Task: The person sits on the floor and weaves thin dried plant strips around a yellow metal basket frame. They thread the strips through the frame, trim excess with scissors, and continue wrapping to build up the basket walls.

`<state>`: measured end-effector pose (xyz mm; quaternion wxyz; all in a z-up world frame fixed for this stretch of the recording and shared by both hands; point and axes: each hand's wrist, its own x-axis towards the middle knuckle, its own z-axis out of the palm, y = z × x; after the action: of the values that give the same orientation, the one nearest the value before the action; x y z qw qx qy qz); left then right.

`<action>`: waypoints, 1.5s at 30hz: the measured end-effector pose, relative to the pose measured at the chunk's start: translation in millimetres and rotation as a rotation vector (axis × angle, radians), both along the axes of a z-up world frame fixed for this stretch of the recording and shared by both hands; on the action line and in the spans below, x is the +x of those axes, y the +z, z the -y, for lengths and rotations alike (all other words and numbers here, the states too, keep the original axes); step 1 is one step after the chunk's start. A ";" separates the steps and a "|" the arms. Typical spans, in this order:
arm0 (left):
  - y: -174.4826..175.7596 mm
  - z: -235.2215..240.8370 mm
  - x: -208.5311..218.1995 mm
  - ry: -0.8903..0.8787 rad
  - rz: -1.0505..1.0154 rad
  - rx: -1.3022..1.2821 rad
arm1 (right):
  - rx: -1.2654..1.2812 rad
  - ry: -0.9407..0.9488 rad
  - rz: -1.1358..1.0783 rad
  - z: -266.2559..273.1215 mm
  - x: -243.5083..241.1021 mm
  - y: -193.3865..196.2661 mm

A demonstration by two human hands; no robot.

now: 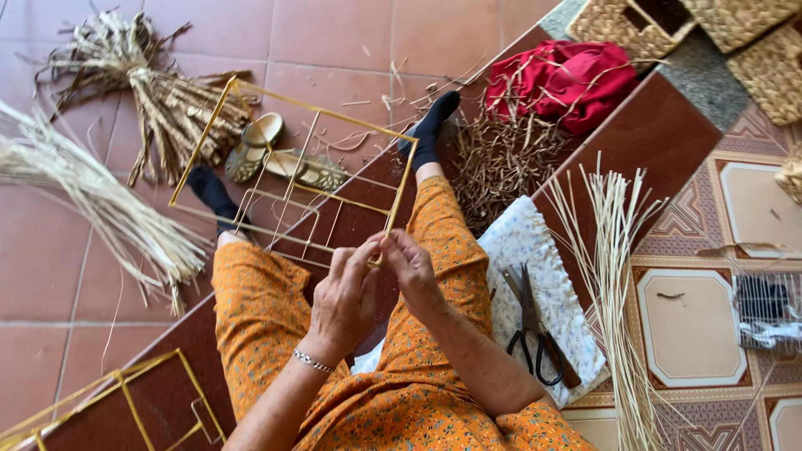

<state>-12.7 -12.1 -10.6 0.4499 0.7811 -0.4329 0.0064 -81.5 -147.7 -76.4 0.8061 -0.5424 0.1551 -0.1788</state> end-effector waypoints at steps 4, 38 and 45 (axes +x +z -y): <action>-13.6 0.8 0.1 -0.016 -0.016 -0.064 | 0.004 -0.037 -0.022 -4.7 0.9 8.8; 38.4 8.4 12.6 -0.370 -0.115 -0.150 | 0.037 0.230 -0.014 116.7 9.5 -13.7; 36.1 29.4 14.1 -0.290 -0.336 0.057 | -0.124 0.154 -0.064 122.8 -4.6 -14.2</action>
<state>1.4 -41.5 25.5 0.4899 0.7132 -0.4594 -0.2008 -86.2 -270.6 -90.6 0.7771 -0.6068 0.1273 -0.1083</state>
